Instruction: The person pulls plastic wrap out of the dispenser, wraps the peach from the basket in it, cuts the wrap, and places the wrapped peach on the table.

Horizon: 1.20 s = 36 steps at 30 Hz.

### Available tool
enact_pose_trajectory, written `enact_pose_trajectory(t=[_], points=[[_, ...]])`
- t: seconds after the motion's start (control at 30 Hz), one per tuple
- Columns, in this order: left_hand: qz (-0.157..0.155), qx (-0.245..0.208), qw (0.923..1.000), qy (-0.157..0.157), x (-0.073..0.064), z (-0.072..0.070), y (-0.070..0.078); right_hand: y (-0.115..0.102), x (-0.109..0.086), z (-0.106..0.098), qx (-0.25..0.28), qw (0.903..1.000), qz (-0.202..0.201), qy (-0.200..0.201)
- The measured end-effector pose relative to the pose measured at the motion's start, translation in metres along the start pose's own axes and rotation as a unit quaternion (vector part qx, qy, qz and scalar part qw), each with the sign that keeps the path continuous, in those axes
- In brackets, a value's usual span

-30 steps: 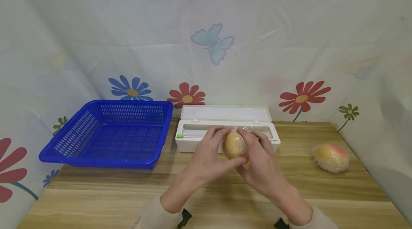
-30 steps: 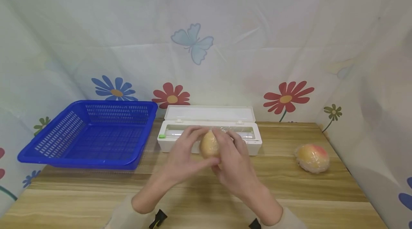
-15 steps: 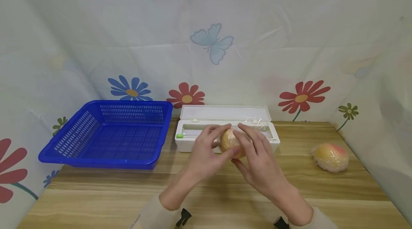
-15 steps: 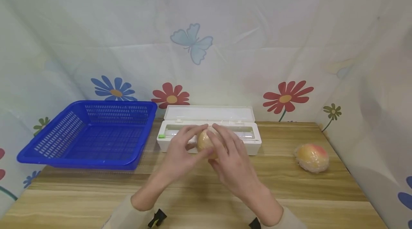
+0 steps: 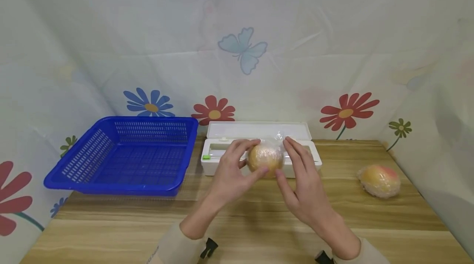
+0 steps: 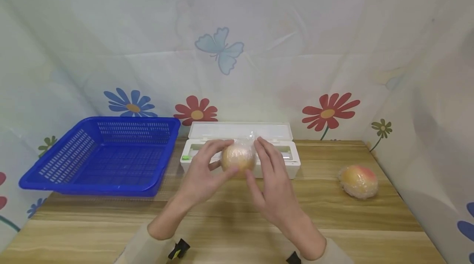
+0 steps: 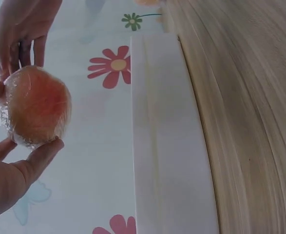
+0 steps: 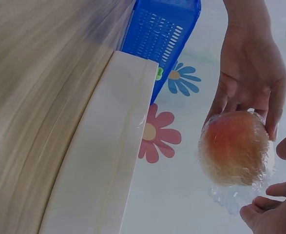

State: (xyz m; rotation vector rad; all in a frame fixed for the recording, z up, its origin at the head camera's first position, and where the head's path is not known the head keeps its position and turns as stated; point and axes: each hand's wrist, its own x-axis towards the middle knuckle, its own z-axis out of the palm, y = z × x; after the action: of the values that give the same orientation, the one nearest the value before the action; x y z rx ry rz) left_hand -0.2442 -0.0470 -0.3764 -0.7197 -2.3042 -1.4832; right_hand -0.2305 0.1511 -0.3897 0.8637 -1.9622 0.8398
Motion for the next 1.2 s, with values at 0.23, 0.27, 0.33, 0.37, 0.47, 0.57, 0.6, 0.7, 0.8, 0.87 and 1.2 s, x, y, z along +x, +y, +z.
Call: enact_pose_trajectory(t=[0.23,0.27,0.33,0.37,0.47,0.57,0.6,0.7,0.8,0.87,1.2], points=[[0.027,-0.001,0.9995,-0.017,-0.001,0.000,0.001,0.000,-0.003,-0.002,0.031,0.9985,0.026,-0.037],[0.030,-0.002,0.9994,-0.017,-0.001,0.000,0.001,0.000,-0.003,-0.002,0.039,0.9983,0.023,-0.036],[0.038,-0.006,0.9991,-0.017,0.000,0.000,0.000,0.000,-0.002,-0.002,0.057,0.9978,0.015,-0.031],[0.043,-0.008,0.9989,-0.017,0.000,0.000,0.000,-0.001,-0.001,-0.002,0.063,0.9975,0.010,-0.028],[0.055,-0.018,0.9981,-0.020,0.000,0.000,-0.002,-0.001,0.000,-0.001,0.080,0.9966,0.001,-0.022],[0.070,-0.034,0.9967,-0.023,0.000,0.000,-0.003,-0.001,0.001,-0.001,0.090,0.9957,-0.009,-0.022],[0.075,-0.040,0.9961,-0.024,0.000,0.000,-0.003,-0.001,0.001,-0.001,0.095,0.9952,-0.015,-0.021],[0.091,-0.058,0.9938,-0.026,0.000,0.000,-0.003,-0.001,0.002,-0.001,0.106,0.9936,-0.032,-0.021],[0.107,-0.070,0.9913,-0.032,0.000,-0.001,-0.003,0.000,0.002,-0.002,0.114,0.9920,-0.050,-0.019],[0.114,-0.073,0.9900,-0.038,0.000,-0.001,-0.003,0.000,0.003,-0.002,0.116,0.9914,-0.058,-0.018],[0.156,-0.077,0.9837,-0.047,-0.002,-0.001,-0.003,-0.002,0.008,-0.007,0.125,0.9887,-0.082,-0.004]])
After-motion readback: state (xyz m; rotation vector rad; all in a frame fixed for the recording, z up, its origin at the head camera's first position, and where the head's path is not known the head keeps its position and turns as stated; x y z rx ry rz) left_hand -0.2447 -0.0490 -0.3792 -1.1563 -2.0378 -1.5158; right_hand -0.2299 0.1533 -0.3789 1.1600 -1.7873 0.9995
